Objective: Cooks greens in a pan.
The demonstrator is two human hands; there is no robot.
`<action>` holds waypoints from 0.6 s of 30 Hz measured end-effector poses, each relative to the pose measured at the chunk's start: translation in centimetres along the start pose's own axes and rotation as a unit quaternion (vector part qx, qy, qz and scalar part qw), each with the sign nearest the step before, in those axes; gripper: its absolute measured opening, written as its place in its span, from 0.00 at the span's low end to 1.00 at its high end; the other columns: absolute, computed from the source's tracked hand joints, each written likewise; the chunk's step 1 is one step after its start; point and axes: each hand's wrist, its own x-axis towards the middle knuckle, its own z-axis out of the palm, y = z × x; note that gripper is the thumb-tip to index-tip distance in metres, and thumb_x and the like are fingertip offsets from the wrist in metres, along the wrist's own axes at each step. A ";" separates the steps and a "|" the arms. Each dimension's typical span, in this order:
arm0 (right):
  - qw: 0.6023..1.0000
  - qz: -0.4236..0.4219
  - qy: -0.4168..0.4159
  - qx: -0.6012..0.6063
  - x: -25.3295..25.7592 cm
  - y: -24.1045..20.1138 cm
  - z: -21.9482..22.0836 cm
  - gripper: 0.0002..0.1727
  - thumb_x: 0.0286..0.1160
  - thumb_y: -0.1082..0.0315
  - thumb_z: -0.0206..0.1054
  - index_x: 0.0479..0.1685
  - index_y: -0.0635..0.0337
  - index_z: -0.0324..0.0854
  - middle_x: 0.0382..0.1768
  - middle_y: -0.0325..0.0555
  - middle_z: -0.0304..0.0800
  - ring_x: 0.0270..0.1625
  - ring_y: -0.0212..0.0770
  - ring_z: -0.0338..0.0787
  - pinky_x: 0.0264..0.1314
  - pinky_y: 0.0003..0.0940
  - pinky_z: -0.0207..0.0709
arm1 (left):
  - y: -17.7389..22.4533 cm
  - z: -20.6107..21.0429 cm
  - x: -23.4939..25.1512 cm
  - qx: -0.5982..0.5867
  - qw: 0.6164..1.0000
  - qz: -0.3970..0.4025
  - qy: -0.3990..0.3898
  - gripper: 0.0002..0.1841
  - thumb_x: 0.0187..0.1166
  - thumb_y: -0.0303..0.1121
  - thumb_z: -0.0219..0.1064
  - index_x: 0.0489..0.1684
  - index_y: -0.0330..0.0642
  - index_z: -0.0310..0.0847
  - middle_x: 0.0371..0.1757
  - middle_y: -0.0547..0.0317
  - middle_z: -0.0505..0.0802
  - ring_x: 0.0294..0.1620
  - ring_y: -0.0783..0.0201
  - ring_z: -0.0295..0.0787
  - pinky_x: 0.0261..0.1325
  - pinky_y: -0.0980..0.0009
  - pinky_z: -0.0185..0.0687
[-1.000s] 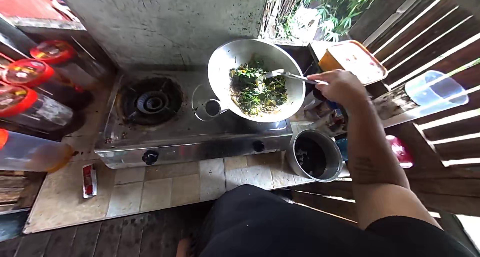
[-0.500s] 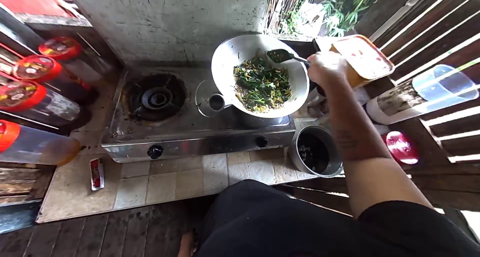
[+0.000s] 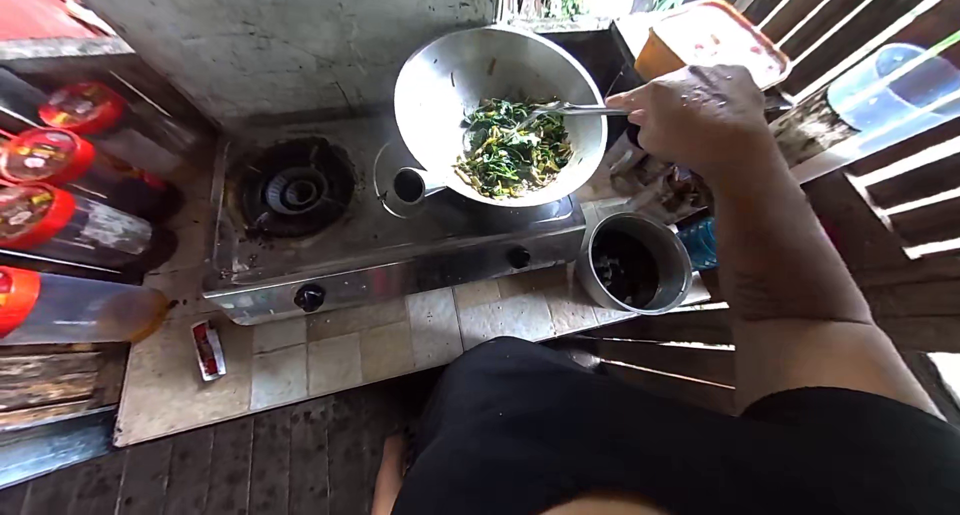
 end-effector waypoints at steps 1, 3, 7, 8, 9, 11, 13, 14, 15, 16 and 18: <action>1.000 0.014 -0.007 0.014 0.5 0.0 0.5 0.21 0.88 0.68 0.56 0.70 0.44 0.88 0.58 0.63 0.93 0.64 0.70 0.88 0.63 0.75 0.73 | 0.7 -0.8 -0.7 0.018 0.999 -0.003 -0.043 0.22 0.96 0.30 0.45 0.79 0.22 0.66 0.80 0.28 0.74 0.72 0.43 0.73 0.77 0.54 0.64; 0.999 0.004 -0.022 0.049 2.2 -0.8 2.9 0.21 0.85 0.71 0.57 0.71 0.46 0.88 0.60 0.64 0.92 0.67 0.70 0.87 0.66 0.75 0.72 | -0.3 -0.3 1.5 0.051 0.998 0.009 -0.028 0.21 0.95 0.30 0.48 0.76 0.21 0.70 0.76 0.26 0.78 0.73 0.40 0.78 0.78 0.50 0.68; 0.996 -0.034 -0.038 0.073 3.1 -0.8 5.0 0.25 0.87 0.71 0.55 0.77 0.37 0.84 0.60 0.61 0.93 0.66 0.68 0.88 0.64 0.73 0.75 | -3.9 1.3 8.4 -0.021 1.000 0.017 0.007 0.21 0.95 0.31 0.48 0.75 0.20 0.70 0.75 0.25 0.79 0.72 0.39 0.78 0.76 0.49 0.70; 0.996 -0.030 -0.036 0.072 2.3 0.0 4.1 0.24 0.88 0.69 0.55 0.77 0.35 0.84 0.60 0.61 0.93 0.66 0.69 0.88 0.64 0.74 0.75 | -4.8 1.7 10.3 -0.014 0.999 0.020 0.023 0.21 0.95 0.32 0.50 0.73 0.21 0.72 0.73 0.26 0.81 0.71 0.40 0.80 0.75 0.48 0.72; 0.997 -0.023 -0.030 0.065 1.3 0.8 3.0 0.23 0.89 0.67 0.56 0.76 0.35 0.84 0.59 0.62 0.93 0.64 0.71 0.88 0.61 0.76 0.75 | -5.3 1.9 11.4 0.001 0.999 0.021 0.029 0.21 0.95 0.32 0.51 0.72 0.21 0.73 0.73 0.27 0.82 0.72 0.40 0.80 0.75 0.48 0.73; 0.999 -0.005 -0.017 0.037 -0.5 1.6 1.3 0.21 0.89 0.66 0.58 0.73 0.38 0.87 0.56 0.62 0.93 0.62 0.71 0.89 0.58 0.76 0.75 | -5.5 2.2 11.6 0.005 1.000 0.019 0.019 0.21 0.95 0.32 0.50 0.73 0.22 0.73 0.72 0.28 0.82 0.71 0.40 0.81 0.74 0.48 0.74; 0.999 -0.007 -0.017 0.046 -0.4 0.8 1.7 0.20 0.87 0.68 0.58 0.70 0.42 0.88 0.57 0.63 0.93 0.64 0.71 0.89 0.62 0.75 0.74 | -5.3 2.1 10.3 -0.016 1.000 0.020 -0.001 0.21 0.95 0.31 0.47 0.75 0.21 0.70 0.74 0.26 0.80 0.70 0.41 0.81 0.74 0.50 0.73; 0.998 -0.017 -0.020 0.061 0.5 -0.1 2.8 0.21 0.86 0.69 0.58 0.71 0.44 0.88 0.57 0.64 0.93 0.64 0.71 0.88 0.63 0.76 0.74 | -4.8 1.9 9.1 -0.013 1.000 0.023 -0.006 0.21 0.95 0.30 0.47 0.75 0.20 0.69 0.74 0.26 0.79 0.69 0.43 0.80 0.74 0.52 0.72; 0.997 -0.026 -0.023 0.073 1.6 -1.1 3.9 0.22 0.86 0.70 0.57 0.72 0.44 0.87 0.57 0.64 0.93 0.64 0.71 0.89 0.63 0.75 0.74 | -4.4 1.8 7.8 0.000 0.999 0.032 -0.010 0.20 0.95 0.29 0.47 0.74 0.20 0.70 0.73 0.26 0.79 0.66 0.44 0.80 0.72 0.54 0.72; 0.996 -0.034 -0.023 0.083 2.6 -2.0 5.0 0.24 0.85 0.71 0.56 0.75 0.41 0.85 0.58 0.63 0.93 0.64 0.69 0.89 0.64 0.73 0.74 | -3.6 1.6 5.8 0.026 0.999 0.038 -0.020 0.20 0.95 0.29 0.47 0.73 0.19 0.70 0.73 0.26 0.80 0.66 0.44 0.79 0.73 0.54 0.71; 0.994 -0.049 -0.025 0.092 3.6 -2.7 6.3 0.28 0.85 0.72 0.55 0.79 0.35 0.82 0.59 0.60 0.93 0.65 0.67 0.89 0.65 0.70 0.75 | -1.9 1.3 2.2 0.077 0.996 0.033 -0.035 0.20 0.95 0.28 0.49 0.74 0.19 0.71 0.75 0.25 0.79 0.75 0.38 0.77 0.79 0.49 0.67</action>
